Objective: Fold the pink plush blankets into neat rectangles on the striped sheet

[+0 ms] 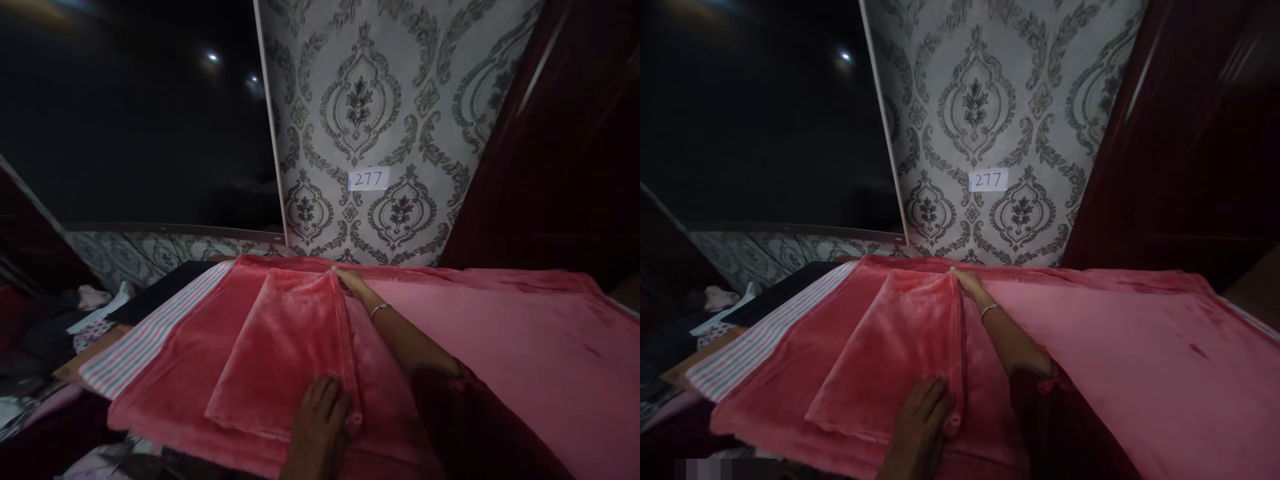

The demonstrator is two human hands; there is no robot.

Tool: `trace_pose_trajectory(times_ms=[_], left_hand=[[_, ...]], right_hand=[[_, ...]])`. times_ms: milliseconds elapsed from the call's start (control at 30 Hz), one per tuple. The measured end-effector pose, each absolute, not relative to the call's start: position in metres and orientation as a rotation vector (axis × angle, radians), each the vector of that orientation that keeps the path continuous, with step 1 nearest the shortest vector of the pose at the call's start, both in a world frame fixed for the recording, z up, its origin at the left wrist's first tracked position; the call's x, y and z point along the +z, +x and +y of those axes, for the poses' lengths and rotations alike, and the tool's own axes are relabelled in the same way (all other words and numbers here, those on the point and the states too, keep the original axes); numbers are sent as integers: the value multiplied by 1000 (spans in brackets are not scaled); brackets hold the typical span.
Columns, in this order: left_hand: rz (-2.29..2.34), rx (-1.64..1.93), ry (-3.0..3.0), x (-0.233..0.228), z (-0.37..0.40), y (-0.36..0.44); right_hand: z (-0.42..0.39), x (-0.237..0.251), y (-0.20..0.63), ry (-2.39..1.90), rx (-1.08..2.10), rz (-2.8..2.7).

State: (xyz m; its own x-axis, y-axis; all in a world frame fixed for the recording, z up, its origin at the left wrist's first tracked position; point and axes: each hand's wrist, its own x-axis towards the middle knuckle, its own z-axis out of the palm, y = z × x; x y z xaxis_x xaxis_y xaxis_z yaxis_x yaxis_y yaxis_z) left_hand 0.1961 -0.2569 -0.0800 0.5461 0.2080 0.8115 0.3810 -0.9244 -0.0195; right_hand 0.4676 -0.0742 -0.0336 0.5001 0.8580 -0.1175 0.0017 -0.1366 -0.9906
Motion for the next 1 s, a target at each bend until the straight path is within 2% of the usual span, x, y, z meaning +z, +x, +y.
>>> trace_pose_trajectory(times_ms=[167,333,567,800,1000], left_hand=[[-422,-1284,-2593,-81,-249,192],[-294,-1393,-2606,-88,-245,185],[-445,-1403,-2717,-101,-256,200],[-445,-1113,-2816,-84,-262,195],[-451,-1141,-2820,-87,-265,198]], right_hand=[[-46,-46,472,-1500,803,-768],[-57,-56,496,-1448,680,-716],[-79,-65,509,-1431,673,-696],[-72,-53,503,-1438,687,-761],[-84,-48,502,-1503,677,-779]])
